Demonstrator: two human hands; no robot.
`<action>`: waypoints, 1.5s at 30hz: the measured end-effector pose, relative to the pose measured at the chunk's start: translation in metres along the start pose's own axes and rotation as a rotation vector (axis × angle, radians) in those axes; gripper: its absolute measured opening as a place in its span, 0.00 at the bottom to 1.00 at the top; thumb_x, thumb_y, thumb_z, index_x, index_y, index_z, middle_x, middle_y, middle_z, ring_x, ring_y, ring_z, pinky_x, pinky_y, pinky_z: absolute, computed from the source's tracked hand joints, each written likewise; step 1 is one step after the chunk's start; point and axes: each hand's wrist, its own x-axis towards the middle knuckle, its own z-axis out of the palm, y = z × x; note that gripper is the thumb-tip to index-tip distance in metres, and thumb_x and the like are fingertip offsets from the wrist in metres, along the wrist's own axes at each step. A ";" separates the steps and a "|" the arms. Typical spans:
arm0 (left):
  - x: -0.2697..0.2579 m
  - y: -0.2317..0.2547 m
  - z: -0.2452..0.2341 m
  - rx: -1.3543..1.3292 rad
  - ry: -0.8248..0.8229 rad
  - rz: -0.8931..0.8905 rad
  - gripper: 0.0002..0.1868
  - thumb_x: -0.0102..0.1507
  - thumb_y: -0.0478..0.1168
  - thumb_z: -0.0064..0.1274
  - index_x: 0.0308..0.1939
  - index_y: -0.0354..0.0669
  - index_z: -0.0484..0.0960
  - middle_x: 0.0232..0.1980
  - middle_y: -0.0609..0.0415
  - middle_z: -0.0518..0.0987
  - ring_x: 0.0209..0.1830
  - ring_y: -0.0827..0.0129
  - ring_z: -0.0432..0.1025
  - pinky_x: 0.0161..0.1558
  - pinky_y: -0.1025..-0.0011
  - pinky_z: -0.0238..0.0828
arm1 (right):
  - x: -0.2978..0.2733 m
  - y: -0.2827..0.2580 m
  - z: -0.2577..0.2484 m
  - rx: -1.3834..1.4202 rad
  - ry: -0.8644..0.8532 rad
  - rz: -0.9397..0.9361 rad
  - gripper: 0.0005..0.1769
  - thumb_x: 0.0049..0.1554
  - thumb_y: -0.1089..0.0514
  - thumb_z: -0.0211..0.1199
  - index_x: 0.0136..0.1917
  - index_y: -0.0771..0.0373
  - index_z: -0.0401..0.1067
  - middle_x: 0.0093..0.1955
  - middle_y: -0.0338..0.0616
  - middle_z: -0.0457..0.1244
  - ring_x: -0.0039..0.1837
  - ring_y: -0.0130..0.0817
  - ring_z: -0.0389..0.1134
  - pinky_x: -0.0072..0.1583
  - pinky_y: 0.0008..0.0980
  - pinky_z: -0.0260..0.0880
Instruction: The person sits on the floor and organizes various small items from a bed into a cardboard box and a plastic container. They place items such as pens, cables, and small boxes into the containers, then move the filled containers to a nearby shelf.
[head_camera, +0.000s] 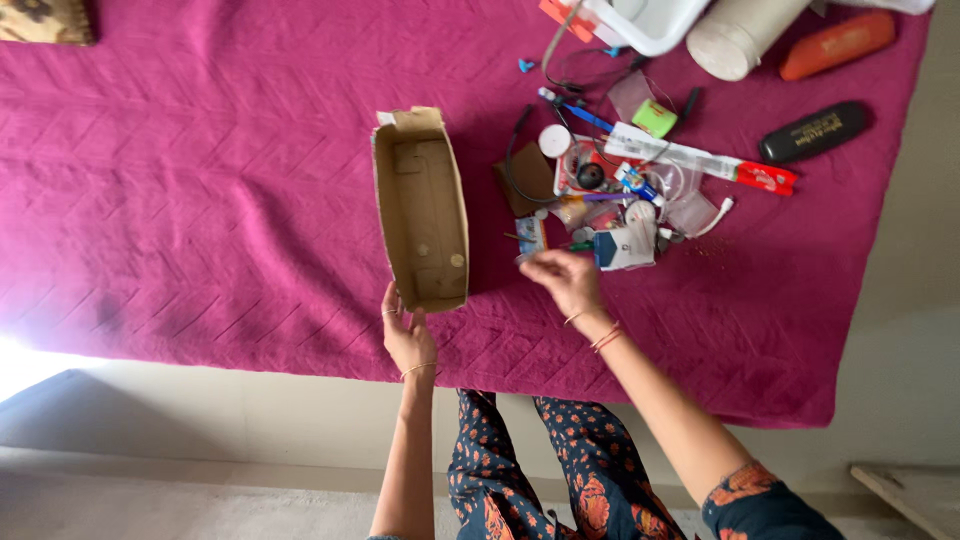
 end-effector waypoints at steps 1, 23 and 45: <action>0.002 0.001 0.000 -0.016 -0.003 -0.001 0.35 0.63 0.21 0.44 0.73 0.49 0.65 0.75 0.47 0.68 0.74 0.57 0.65 0.70 0.62 0.66 | 0.001 -0.015 0.014 -0.092 -0.030 0.022 0.10 0.56 0.53 0.73 0.50 0.57 0.82 0.47 0.34 0.74 0.43 0.23 0.73 0.46 0.21 0.75; -0.077 0.026 0.085 0.643 -0.438 0.723 0.32 0.65 0.33 0.43 0.75 0.37 0.62 0.80 0.42 0.59 0.82 0.48 0.50 0.80 0.50 0.41 | 0.050 0.073 -0.073 -1.044 0.210 -0.173 0.15 0.47 0.53 0.77 0.48 0.51 0.82 0.52 0.38 0.66 0.54 0.43 0.66 0.56 0.44 0.67; -0.079 0.051 0.009 0.469 -0.155 0.572 0.38 0.64 0.35 0.50 0.77 0.34 0.56 0.79 0.39 0.59 0.81 0.45 0.52 0.78 0.50 0.44 | 0.040 -0.023 0.075 -0.117 -0.156 -0.031 0.12 0.56 0.54 0.70 0.51 0.60 0.77 0.49 0.35 0.73 0.49 0.22 0.74 0.47 0.25 0.73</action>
